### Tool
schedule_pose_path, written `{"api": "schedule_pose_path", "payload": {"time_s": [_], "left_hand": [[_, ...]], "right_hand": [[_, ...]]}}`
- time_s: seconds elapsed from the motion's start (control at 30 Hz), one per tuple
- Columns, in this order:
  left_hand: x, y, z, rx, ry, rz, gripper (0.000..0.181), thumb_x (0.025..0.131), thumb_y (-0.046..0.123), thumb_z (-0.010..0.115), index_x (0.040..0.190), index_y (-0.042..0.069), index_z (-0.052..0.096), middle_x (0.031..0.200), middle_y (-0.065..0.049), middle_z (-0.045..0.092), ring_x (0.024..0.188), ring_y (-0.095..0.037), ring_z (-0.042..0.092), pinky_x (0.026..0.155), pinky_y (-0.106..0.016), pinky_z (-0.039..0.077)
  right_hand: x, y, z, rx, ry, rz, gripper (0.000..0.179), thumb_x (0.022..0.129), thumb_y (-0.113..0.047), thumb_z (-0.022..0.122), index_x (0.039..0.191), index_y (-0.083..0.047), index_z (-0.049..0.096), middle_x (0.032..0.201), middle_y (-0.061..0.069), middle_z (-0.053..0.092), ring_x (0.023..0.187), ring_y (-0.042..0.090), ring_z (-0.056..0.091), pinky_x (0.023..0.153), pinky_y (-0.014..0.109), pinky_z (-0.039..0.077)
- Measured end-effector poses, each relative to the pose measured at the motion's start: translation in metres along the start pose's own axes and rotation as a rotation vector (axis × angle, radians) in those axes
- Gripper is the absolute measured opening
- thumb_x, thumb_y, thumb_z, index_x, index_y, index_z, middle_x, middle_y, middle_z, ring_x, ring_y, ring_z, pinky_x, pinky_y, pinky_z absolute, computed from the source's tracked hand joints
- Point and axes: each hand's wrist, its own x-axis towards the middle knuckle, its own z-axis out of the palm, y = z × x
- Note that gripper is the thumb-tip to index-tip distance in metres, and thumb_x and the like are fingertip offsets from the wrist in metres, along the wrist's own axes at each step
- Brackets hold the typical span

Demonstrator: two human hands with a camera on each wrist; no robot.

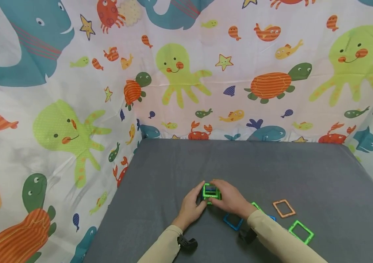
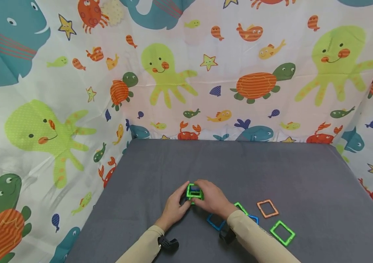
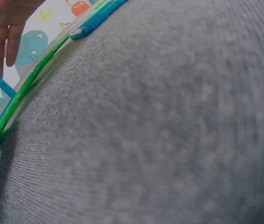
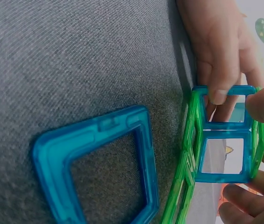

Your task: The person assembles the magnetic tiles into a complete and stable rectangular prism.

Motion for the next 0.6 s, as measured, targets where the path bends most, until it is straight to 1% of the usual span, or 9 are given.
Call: {"api": "schedule_pose_path", "payload": {"time_s": [0.07, 0.17, 0.23, 0.3, 0.43, 0.53, 0.6], "left_hand": [[0.000, 0.000, 0.000, 0.043, 0.005, 0.027, 0.070, 0.090, 0.013, 0.069, 0.156, 0.010, 0.042, 0.145, -0.010, 0.060, 0.130, -0.025, 0.062, 0.104, -0.043, 0.054], [0.001, -0.001, 0.000, 0.063, 0.005, 0.064, 0.074, 0.087, 0.009, 0.070, 0.156, 0.013, 0.043, 0.148, -0.011, 0.057, 0.134, -0.026, 0.059, 0.106, -0.045, 0.053], [0.001, -0.001, 0.001, 0.065, -0.001, 0.080, 0.071, 0.089, 0.009, 0.070, 0.155, 0.014, 0.045, 0.150, -0.011, 0.056, 0.137, -0.027, 0.057, 0.108, -0.046, 0.052], [0.000, -0.001, 0.001, 0.060, -0.005, 0.083, 0.064, 0.093, 0.012, 0.069, 0.153, 0.014, 0.048, 0.150, -0.011, 0.056, 0.138, -0.028, 0.056, 0.108, -0.046, 0.051], [-0.001, 0.001, 0.000, 0.052, 0.001, 0.080, 0.057, 0.099, 0.022, 0.066, 0.152, 0.011, 0.049, 0.149, -0.011, 0.057, 0.137, -0.028, 0.057, 0.109, -0.046, 0.050], [-0.002, 0.002, 0.000, 0.058, 0.009, 0.090, 0.056, 0.101, 0.025, 0.064, 0.153, 0.011, 0.048, 0.149, -0.011, 0.058, 0.137, -0.029, 0.057, 0.108, -0.046, 0.051], [-0.002, 0.002, 0.000, 0.067, 0.012, 0.100, 0.056, 0.101, 0.026, 0.063, 0.153, 0.011, 0.048, 0.149, -0.011, 0.058, 0.136, -0.029, 0.057, 0.108, -0.046, 0.051]], "right_hand": [[0.000, 0.000, -0.001, -0.001, -0.011, 0.008, 0.056, 0.093, -0.031, 0.074, 0.140, -0.006, 0.059, 0.143, 0.020, 0.058, 0.128, 0.038, 0.060, 0.100, 0.055, 0.053], [0.001, 0.000, -0.003, -0.007, -0.017, 0.004, 0.057, 0.092, -0.031, 0.075, 0.141, -0.006, 0.059, 0.145, 0.021, 0.057, 0.129, 0.039, 0.060, 0.100, 0.056, 0.053], [0.000, 0.001, -0.003, -0.016, -0.014, -0.010, 0.059, 0.092, -0.030, 0.076, 0.142, -0.005, 0.058, 0.146, 0.021, 0.056, 0.129, 0.039, 0.060, 0.100, 0.056, 0.053], [-0.002, 0.003, -0.002, -0.022, -0.013, -0.012, 0.060, 0.092, -0.030, 0.076, 0.143, -0.005, 0.057, 0.146, 0.021, 0.057, 0.130, 0.038, 0.060, 0.101, 0.055, 0.053], [-0.005, 0.008, 0.000, -0.014, -0.013, 0.036, 0.066, 0.092, -0.029, 0.075, 0.147, -0.003, 0.051, 0.144, 0.018, 0.058, 0.126, 0.035, 0.062, 0.100, 0.052, 0.054], [-0.008, 0.009, 0.001, -0.002, -0.020, 0.089, 0.070, 0.092, -0.029, 0.075, 0.150, -0.002, 0.047, 0.143, 0.018, 0.060, 0.123, 0.034, 0.064, 0.098, 0.051, 0.055], [-0.009, 0.010, 0.001, 0.001, -0.023, 0.106, 0.071, 0.093, -0.030, 0.074, 0.151, -0.002, 0.046, 0.142, 0.018, 0.061, 0.123, 0.034, 0.064, 0.098, 0.051, 0.055]]}}
